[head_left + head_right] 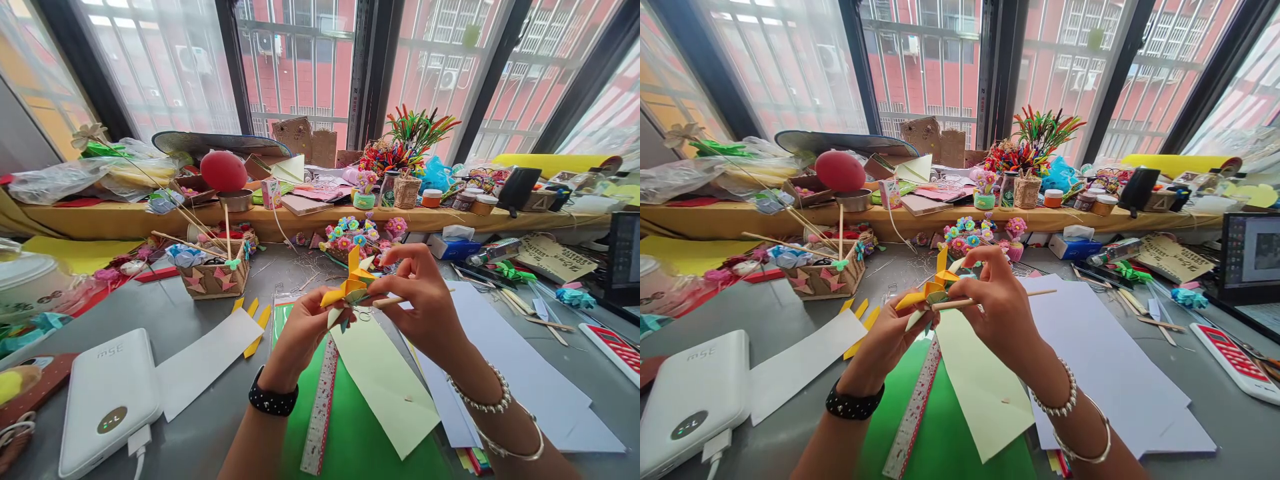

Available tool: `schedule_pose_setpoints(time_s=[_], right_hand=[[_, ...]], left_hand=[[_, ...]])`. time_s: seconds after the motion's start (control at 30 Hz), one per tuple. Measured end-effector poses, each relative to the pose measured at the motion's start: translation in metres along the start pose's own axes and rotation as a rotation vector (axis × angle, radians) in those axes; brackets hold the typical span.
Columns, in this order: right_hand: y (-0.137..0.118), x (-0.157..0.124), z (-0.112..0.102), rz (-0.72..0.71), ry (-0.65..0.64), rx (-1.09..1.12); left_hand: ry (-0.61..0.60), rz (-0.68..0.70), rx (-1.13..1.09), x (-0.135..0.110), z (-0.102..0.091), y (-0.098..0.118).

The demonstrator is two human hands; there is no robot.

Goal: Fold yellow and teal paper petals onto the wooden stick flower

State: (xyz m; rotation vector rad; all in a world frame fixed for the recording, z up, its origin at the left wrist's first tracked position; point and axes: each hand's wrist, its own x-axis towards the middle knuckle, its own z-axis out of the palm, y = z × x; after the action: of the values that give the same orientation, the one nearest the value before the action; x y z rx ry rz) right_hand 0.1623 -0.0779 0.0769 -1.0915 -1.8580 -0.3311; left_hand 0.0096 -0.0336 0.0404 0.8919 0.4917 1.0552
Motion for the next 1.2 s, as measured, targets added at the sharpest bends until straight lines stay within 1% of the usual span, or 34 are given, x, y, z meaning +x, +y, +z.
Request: schedule_pose_setpoints(time_s=[0.17, 0.27, 0.37, 0.4, 0.43, 0.53, 0.67, 0.77, 0.87, 0.93, 1.0, 1.1, 1.2], right_hand=[[-0.001, 0.000, 0.001, -0.003, -0.005, 0.017], [0.004, 0.001, -0.003, -0.013, -0.005, 0.124], [0.016, 0.003, -0.009, 0.064, -0.016, 0.260], [0.019, 0.003, -0.011, 0.092, -0.035, 0.272], [0.023, 0.004, -0.012, 0.088, -0.074, 0.265], [0.027, 0.004, -0.012, 0.007, -0.149, 0.236], [0.024, 0.004, -0.007, -0.064, -0.139, 0.191], [0.022, 0.004, -0.003, -0.107, -0.149, 0.226], [0.021, 0.002, 0.001, -0.099, -0.115, 0.271], [0.020, 0.001, 0.003, -0.089, -0.083, 0.263], [0.018, 0.001, 0.004, -0.085, -0.061, 0.238], [0.016, 0.000, 0.005, -0.076, -0.042, 0.206], [0.015, -0.001, 0.006, -0.090, -0.042, 0.176]], left_hand=[[-0.034, 0.004, -0.015, 0.002, -0.003, -0.001], [-0.074, 0.004, -0.045, 0.001, -0.006, 0.001], [-0.064, -0.038, -0.091, -0.001, -0.009, 0.005], [-0.051, -0.057, -0.099, -0.001, -0.010, 0.006], [-0.043, -0.076, -0.098, -0.002, -0.010, 0.006], [-0.059, -0.118, -0.071, -0.002, -0.011, 0.007], [-0.082, -0.105, -0.053, -0.001, -0.013, 0.005], [-0.117, -0.090, -0.034, 0.000, -0.014, 0.005], [-0.197, -0.056, -0.011, -0.001, -0.012, 0.008], [-0.216, -0.014, 0.032, -0.003, -0.009, 0.011], [-0.191, 0.061, 0.116, -0.005, -0.007, 0.014], [-0.113, 0.184, 0.191, -0.008, -0.004, 0.017], [-0.074, 0.262, 0.301, -0.010, -0.006, 0.019]])
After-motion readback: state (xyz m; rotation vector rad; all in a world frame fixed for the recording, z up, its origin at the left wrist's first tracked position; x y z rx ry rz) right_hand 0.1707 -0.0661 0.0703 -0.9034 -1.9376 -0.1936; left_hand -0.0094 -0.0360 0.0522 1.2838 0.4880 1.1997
